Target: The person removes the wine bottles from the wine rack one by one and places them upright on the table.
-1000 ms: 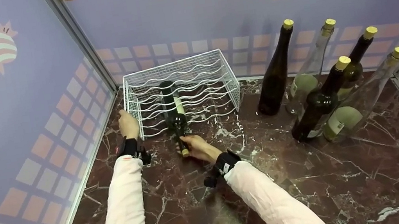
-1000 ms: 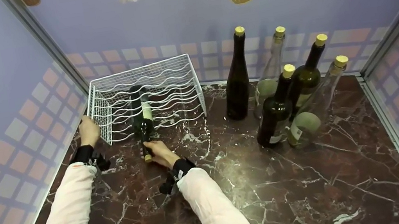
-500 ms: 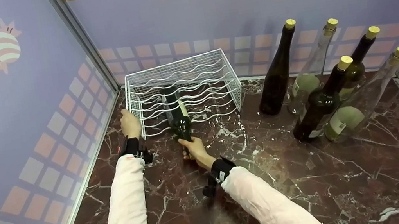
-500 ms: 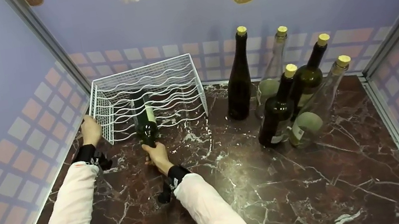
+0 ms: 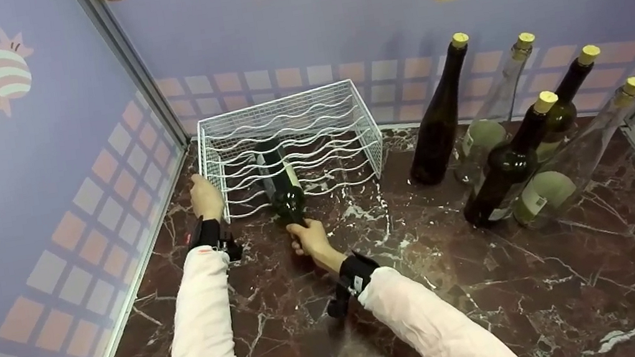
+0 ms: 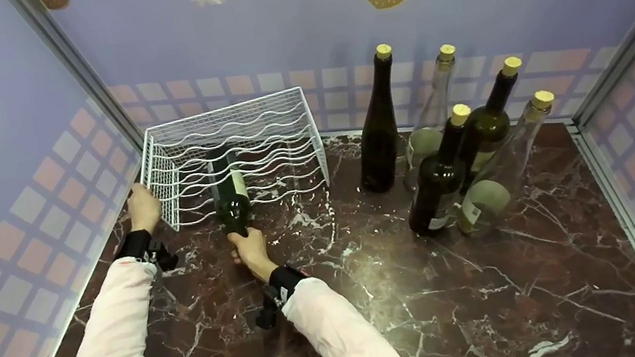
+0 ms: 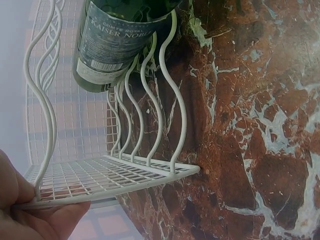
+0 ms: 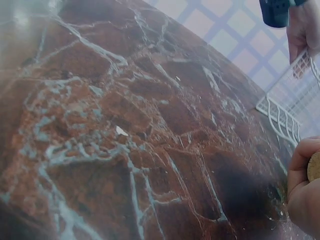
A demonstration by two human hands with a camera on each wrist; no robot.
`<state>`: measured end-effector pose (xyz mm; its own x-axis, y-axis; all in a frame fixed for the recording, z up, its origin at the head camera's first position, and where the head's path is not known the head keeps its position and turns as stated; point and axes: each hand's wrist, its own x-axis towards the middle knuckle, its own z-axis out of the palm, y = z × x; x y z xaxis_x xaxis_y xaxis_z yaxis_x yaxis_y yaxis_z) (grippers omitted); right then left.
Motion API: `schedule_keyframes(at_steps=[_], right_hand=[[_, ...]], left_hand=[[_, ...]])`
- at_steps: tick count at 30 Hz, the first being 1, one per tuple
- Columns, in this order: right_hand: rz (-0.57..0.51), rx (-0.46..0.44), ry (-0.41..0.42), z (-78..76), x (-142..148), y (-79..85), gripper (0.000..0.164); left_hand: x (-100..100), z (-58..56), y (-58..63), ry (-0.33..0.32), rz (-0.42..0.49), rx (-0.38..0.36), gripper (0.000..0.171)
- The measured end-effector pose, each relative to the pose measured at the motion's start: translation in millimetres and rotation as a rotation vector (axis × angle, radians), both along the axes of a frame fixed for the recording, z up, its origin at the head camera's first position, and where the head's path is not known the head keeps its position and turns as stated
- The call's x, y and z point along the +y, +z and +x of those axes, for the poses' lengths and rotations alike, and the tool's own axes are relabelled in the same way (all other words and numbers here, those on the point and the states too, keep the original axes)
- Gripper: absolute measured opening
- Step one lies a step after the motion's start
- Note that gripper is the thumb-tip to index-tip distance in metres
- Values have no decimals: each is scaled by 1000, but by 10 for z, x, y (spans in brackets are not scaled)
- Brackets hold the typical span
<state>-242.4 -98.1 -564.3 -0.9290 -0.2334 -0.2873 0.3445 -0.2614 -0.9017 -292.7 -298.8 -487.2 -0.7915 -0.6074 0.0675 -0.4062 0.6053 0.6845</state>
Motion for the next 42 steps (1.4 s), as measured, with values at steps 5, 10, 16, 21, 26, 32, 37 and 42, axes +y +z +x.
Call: schedule_keyframes(at_steps=[5, 10, 16, 21, 26, 32, 37, 42], right_hand=[[-3, -17, 19, 41, 78, 61, 10], [-6, -37, 57, 82, 236, 114, 8], [11, -25, 164, 96, 478, 242, 9], [24, -46, 301, 34, 742, 414, 8], [68, -30, 420, -56, 970, 446, 12], [49, 25, 536, -76, 1184, 509, 15], [140, 102, 676, -81, 1400, 580, 22], [201, 165, 778, -155, 1656, 638, 36]], left_hand=[[-32, 24, -18, 9, -8, 22, 23], [-36, 45, -13, 8, -4, 18, 26], [-26, 57, 35, 10, -5, 14, 24], [-26, 50, 37, 9, 2, 7, 22], [-26, 30, 25, 10, -14, 25, 22], [4, 17, 20, -2, -11, 16, 22], [9, 6, 9, -14, -18, 16, 22], [5, -12, -3, -3, -18, 6, 23]])
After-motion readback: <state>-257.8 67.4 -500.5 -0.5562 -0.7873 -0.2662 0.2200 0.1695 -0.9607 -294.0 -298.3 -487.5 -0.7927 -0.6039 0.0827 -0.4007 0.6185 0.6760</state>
